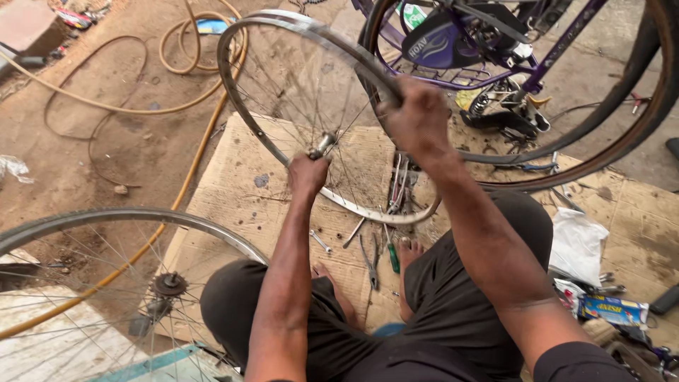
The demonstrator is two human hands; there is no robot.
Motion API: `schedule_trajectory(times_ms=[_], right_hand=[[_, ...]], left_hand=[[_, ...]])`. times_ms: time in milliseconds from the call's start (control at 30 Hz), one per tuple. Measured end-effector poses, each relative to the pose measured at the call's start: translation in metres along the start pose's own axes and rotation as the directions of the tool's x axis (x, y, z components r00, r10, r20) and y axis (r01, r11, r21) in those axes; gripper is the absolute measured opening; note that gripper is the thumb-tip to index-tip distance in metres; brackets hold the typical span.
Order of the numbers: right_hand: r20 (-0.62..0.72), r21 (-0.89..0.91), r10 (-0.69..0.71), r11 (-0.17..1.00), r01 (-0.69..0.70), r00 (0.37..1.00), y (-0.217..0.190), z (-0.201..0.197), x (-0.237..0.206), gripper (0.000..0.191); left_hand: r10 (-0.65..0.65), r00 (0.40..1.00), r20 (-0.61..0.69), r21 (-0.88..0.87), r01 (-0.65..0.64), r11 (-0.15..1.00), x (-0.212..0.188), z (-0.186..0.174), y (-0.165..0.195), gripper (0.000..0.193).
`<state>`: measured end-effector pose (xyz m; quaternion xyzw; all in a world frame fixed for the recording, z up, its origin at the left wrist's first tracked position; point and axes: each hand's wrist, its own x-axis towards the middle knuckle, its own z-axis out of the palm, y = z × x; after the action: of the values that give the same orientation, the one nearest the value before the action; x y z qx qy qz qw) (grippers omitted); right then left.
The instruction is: The person removes an old tire and inner tube from a bicycle wheel rim, then installs a new inner tube and tire onto the rim. They use a tire lever to pry the tire bead over the rim edge and secure it in place.
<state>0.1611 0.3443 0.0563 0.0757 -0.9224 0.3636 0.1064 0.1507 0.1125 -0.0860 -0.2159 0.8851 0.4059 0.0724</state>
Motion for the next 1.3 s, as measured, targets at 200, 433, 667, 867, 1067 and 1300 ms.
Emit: schedule_trajectory(times_ms=[200,433,667,867,1067,1300], right_hand=[[-0.369,-0.244,-0.467,0.883,0.4,0.804,0.11,-0.08,-0.017,0.01],[-0.543,-0.531,-0.6,0.787,0.313,0.588,0.22,-0.209,-0.065,0.03],[-0.647,-0.367,-0.336,0.924,0.107,0.685,0.284,-0.219,-0.055,0.034],[-0.852,-0.262,-0.292,0.956,0.129,0.435,0.294,-0.211,-0.04,0.03],[-0.847,-0.353,-0.367,0.929,0.11,0.385,0.258,-0.181,-0.035,0.03],[-0.588,0.108,-0.227,0.929,0.353,0.776,0.165,-0.112,0.002,0.007]], left_hand=[[0.147,0.985,0.09,-0.473,-0.087,0.877,-0.026,0.08,0.044,0.027],[0.654,0.72,0.234,-0.721,-0.323,0.613,-0.047,0.187,0.133,0.048],[0.532,0.734,0.423,-0.414,-0.366,0.834,-0.07,0.223,0.135,0.034],[0.419,0.804,0.421,-0.401,-0.25,0.882,-0.079,0.195,0.129,0.033],[0.719,0.693,0.057,-0.219,-0.694,0.686,-0.096,0.083,0.148,0.035],[0.652,0.267,-0.71,0.544,-0.38,0.748,-0.231,-0.176,0.014,0.028]])
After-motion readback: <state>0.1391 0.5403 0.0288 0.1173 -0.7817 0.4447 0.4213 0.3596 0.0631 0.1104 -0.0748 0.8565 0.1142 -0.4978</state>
